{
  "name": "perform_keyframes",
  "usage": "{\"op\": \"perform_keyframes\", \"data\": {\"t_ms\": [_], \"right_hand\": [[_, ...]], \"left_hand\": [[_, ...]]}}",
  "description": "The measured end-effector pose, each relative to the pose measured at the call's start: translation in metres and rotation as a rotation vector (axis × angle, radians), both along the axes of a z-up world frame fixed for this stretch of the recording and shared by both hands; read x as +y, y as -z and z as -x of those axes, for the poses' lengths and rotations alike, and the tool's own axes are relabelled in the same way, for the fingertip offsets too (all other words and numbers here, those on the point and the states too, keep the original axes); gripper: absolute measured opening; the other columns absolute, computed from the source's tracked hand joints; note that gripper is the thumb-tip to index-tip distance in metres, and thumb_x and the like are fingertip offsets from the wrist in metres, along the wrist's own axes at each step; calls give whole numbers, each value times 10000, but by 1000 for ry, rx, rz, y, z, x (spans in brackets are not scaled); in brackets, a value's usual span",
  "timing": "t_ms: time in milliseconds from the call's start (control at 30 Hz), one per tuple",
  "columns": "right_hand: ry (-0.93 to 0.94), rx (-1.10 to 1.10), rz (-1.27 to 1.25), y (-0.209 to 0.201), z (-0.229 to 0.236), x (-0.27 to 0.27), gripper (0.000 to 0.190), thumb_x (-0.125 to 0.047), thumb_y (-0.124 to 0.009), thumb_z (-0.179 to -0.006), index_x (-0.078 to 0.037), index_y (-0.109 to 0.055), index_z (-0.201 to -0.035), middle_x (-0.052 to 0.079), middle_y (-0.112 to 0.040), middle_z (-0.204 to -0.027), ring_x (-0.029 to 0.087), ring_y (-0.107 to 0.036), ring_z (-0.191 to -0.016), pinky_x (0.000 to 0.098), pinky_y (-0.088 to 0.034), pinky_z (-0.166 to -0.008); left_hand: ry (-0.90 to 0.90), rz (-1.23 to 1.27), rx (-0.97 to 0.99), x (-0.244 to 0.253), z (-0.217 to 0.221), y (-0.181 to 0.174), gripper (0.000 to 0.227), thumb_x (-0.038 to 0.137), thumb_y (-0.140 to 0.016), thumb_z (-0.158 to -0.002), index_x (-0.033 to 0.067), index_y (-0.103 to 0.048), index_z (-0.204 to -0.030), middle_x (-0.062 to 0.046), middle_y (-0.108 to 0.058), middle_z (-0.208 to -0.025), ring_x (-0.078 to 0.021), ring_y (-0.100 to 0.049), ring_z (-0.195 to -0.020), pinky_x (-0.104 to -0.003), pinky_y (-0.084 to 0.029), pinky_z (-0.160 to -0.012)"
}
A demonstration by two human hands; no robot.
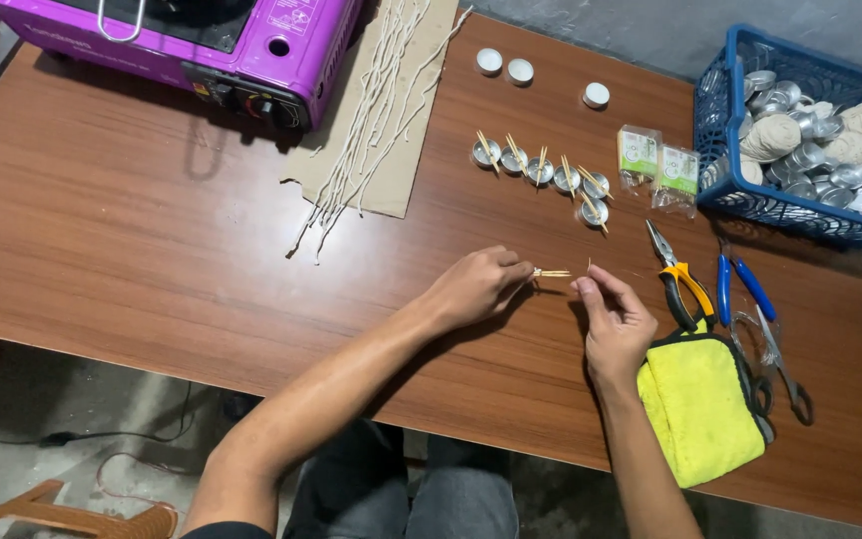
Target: Assembling candle wicks by inserting them into metal sustainers and crimping them with pliers on a workshop table.
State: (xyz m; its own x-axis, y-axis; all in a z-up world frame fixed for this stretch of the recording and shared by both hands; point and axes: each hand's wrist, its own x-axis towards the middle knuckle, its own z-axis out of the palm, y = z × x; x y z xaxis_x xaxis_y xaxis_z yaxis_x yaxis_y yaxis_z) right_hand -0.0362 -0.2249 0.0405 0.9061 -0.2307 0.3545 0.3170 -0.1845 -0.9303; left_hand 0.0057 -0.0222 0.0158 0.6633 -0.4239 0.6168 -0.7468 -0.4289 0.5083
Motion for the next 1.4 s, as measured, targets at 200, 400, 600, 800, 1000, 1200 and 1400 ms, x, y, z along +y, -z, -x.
{"op": "perform_keyframes", "data": {"t_ms": [200,400,600,800,1000,1200,1400], "right_hand": [[-111,26,77,-2,6,10,176,47,-728,-948,51,-741,-1123,187,-719,-914,201,-730,-856,349,-642,-733],[-160,72,147,0,4,14,286,75,-727,-918,7,-745,-1195,193,-742,-897,215,-745,-833,340,-636,-760],[-213,177,36,3,1,10,250,63,-696,-943,16,-735,-1186,209,-742,-906,207,-736,-836,332,-644,-772],[-267,245,-32,-8,0,7,270,34,-718,-931,8,-735,-1200,187,-732,-868,217,-753,-817,317,-653,-744],[-298,263,-27,-2,-5,2,271,33,-710,-935,10,-736,-1203,185,-727,-854,208,-745,-794,306,-646,-722],[-313,307,-25,18,-12,-7,255,6,-741,-919,21,-737,-1173,166,-728,-930,176,-728,-777,281,-638,-698],[-348,304,25,17,-14,-14,242,-39,-750,-925,30,-742,-1156,94,-624,-1006,148,-685,-793,277,-618,-709]], "left_hand": [[-15,-28,-45,-3,-3,9,108,197,-599,-954,115,-658,-918,-80,-587,-729,-272,-654,-736,-353,-574,-627],[23,-47,-18,-7,-2,12,108,168,-573,-952,110,-664,-960,-81,-586,-742,-280,-651,-752,-364,-573,-633],[17,-67,-31,-9,-6,23,123,161,-561,-958,104,-664,-993,-88,-576,-748,-284,-643,-754,-367,-575,-635],[40,-51,-24,-5,-3,13,145,157,-559,-964,116,-680,-1033,-83,-567,-743,-280,-641,-746,-366,-575,-642],[45,-53,-49,-5,-2,13,152,140,-553,-974,113,-681,-1053,-82,-568,-750,-278,-644,-751,-361,-578,-643],[-12,-69,-141,-9,4,16,176,138,-561,-980,87,-697,-1079,-74,-575,-749,-243,-628,-735,-322,-569,-643],[-11,-66,-161,-11,1,25,196,126,-543,-987,55,-699,-1080,-82,-576,-758,-250,-622,-740,-329,-563,-634]]}}
